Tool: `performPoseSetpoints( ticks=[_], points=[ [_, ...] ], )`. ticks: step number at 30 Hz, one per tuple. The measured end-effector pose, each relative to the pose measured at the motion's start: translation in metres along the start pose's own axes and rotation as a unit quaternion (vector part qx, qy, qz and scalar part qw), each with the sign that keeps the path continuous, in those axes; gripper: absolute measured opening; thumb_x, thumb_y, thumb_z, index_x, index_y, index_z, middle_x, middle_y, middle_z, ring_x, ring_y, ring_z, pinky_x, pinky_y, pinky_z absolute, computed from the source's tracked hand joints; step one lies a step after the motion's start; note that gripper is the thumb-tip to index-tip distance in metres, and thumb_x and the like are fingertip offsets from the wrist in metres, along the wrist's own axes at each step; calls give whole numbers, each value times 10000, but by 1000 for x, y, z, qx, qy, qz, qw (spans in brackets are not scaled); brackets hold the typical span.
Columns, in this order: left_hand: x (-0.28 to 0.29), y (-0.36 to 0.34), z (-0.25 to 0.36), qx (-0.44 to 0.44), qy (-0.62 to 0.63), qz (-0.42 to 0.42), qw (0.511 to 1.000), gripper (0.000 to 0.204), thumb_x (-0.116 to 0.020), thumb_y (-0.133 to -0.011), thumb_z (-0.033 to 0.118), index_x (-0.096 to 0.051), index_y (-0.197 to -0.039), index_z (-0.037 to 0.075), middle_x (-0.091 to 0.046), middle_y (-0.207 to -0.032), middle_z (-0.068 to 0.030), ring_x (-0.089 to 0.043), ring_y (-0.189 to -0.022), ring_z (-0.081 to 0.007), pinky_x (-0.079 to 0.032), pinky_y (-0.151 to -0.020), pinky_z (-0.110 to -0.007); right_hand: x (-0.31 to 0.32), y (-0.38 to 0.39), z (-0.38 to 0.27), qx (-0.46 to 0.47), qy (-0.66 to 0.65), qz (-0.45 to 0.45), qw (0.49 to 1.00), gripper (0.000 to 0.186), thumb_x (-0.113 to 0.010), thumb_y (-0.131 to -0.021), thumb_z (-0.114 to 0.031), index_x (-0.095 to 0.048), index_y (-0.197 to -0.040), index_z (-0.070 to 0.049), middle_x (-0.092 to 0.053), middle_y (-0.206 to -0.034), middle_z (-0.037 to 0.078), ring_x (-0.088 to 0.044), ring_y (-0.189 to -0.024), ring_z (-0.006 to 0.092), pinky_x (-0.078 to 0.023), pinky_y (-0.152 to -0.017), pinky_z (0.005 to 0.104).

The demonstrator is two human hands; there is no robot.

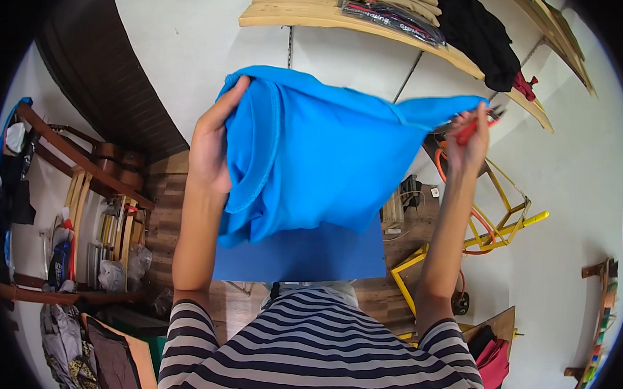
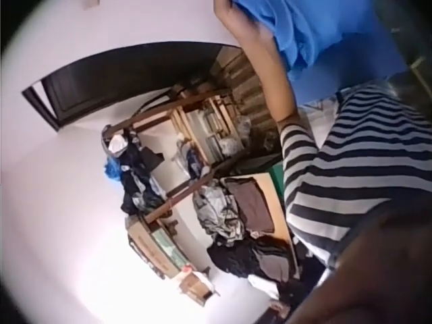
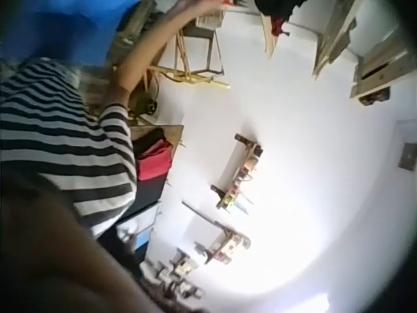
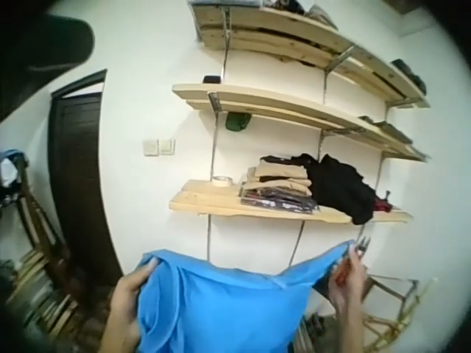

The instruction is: Cutting a piece of blue fabric with scissors on a workbench.

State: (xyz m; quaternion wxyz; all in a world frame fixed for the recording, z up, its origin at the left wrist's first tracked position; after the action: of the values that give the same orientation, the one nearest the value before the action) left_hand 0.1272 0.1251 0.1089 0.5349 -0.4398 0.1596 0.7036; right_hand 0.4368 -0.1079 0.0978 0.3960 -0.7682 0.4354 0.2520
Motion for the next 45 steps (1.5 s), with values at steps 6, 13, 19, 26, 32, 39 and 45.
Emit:
performPoseSetpoints(
  ticks=[6, 13, 19, 26, 32, 39, 45],
  points=[
    [6, -4, 3, -43, 70, 51, 995, 309, -495, -968, 273, -626, -1066, 11, -670, -1029, -122, -650, -916, -231, -532, -845, -371, -3, 41, 61, -165, 259, 23, 952, 325, -631, -892, -222, -560, -1077, 35, -681, -951, 134, -646, -779, 150, -466, -574, 217],
    [35, -6, -4, -122, 80, 203, 968, 321, -460, -986, 353, -587, -843, 95, -646, -847, -25, -608, -769, -137, -495, -679, -294, -34, 206, 132, -317, 265, -113, 904, 315, -616, -897, -199, -558, -1117, 19, -676, -1026, 159, -590, -516, 121, -371, -390, 194],
    [4, -7, -5, -178, -4, 130, 975, 333, -438, -996, 381, -559, -838, 114, -605, -790, 11, -557, -727, -102, -455, -722, -242, -34, 261, 166, -285, 201, -120, 930, 358, -707, -831, -83, -548, -1127, 39, -653, -911, 93, -542, -522, 75, -433, -446, 209],
    [-28, 5, 2, -205, -181, 38, 961, 428, -429, -989, 433, -599, -957, 41, -637, -880, -38, -603, -848, -130, -480, -797, -304, -38, 235, 183, -221, 291, -81, 927, 354, -763, -802, -177, -573, -1044, -3, -539, -650, -14, -481, -490, 40, -397, -432, 202],
    [-4, 6, 61, -337, -382, 109, 854, 487, -437, -981, 452, -595, -1009, -8, -645, -963, -104, -621, -911, -190, -462, -906, -347, -37, 189, 125, -199, 331, -84, 919, 243, -695, -865, -285, -599, -800, -71, -459, -563, -55, -437, -453, 34, -321, -404, 199],
    [98, 25, 28, -94, -542, 231, 802, 563, -572, -901, 484, -519, -1175, -5, -585, -1089, -134, -587, -965, -207, -469, -850, -348, -37, 150, 87, -285, 291, -47, 912, 214, -687, -860, -277, -601, -780, -98, -455, -545, -76, -357, -384, 22, -246, -359, 195],
    [105, 63, -53, -20, -805, 36, 592, 682, -759, -751, 353, -495, -1274, 3, -547, -1204, -204, -544, -1126, -281, -411, -966, -397, -3, 177, 139, -503, 171, 56, 845, 331, -696, -851, -299, -470, -642, -177, -436, -516, -69, -367, -381, 32, -218, -318, 187]
  ],
)
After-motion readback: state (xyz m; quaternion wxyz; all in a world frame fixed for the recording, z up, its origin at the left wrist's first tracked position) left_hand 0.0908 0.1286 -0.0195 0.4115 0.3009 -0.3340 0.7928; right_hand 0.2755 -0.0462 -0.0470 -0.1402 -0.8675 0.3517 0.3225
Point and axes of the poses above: each hand's wrist, its own y-axis away from the middle knuckle, its own x-axis out of the back of the hand, z = x × y, the point moved 3 cm from there along -y, towards the middle knuckle
